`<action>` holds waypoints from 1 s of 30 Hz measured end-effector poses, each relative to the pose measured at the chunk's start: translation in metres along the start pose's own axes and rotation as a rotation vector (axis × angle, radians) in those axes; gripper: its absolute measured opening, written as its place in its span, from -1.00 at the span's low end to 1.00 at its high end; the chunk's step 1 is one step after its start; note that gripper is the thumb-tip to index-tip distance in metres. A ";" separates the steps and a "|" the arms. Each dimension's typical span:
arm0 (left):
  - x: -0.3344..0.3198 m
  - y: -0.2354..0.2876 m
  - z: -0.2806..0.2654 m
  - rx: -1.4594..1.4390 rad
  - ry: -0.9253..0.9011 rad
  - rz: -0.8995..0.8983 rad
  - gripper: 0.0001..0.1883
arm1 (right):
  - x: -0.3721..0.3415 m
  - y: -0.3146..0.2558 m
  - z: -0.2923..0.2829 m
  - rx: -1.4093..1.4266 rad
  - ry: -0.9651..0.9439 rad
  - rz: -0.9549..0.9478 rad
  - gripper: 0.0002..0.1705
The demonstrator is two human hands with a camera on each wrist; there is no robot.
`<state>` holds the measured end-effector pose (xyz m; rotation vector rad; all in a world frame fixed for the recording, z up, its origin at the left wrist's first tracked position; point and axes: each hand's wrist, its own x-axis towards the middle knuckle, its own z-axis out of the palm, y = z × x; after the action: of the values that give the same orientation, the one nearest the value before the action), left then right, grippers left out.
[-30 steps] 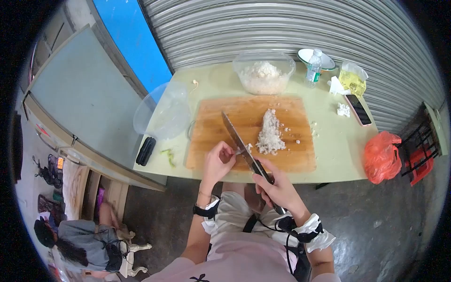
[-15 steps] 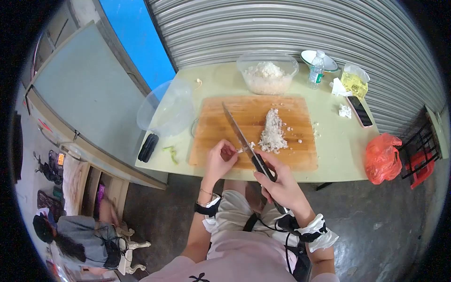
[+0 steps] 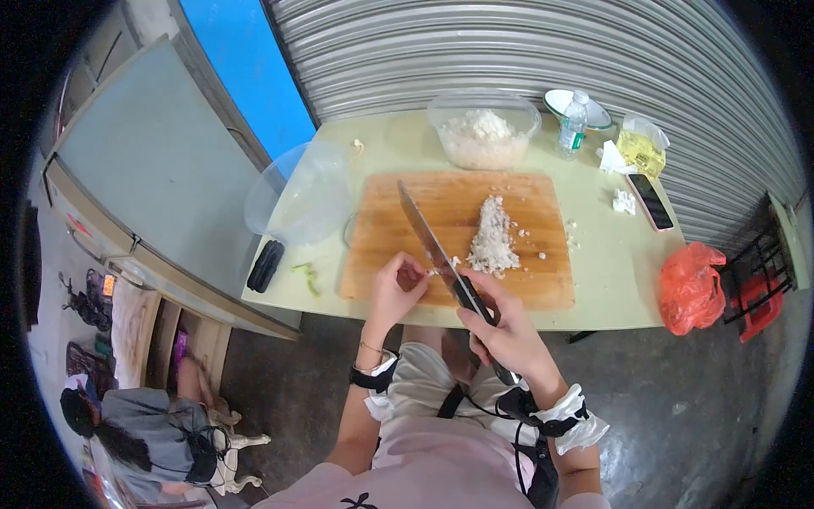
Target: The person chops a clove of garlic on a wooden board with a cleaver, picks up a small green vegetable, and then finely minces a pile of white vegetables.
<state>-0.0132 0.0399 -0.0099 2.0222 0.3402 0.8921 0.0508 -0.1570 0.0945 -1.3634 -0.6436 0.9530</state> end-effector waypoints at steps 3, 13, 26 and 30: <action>0.001 0.002 -0.003 -0.008 -0.010 -0.016 -0.84 | 0.001 0.011 -0.001 -0.039 0.005 -0.038 -0.48; 0.001 0.010 -0.002 -0.054 0.016 -0.100 -0.82 | 0.000 -0.002 -0.002 0.016 -0.044 0.013 -0.48; 0.004 -0.006 -0.004 -0.118 0.126 0.014 -0.82 | -0.001 0.004 -0.001 -0.072 -0.037 -0.011 -0.47; 0.003 -0.007 -0.004 -0.153 0.098 -0.069 -0.86 | 0.001 0.020 -0.002 -0.074 -0.021 -0.039 -0.48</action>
<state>-0.0134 0.0480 -0.0126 1.8201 0.3817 0.9472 0.0493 -0.1582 0.0745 -1.4024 -0.7247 0.9216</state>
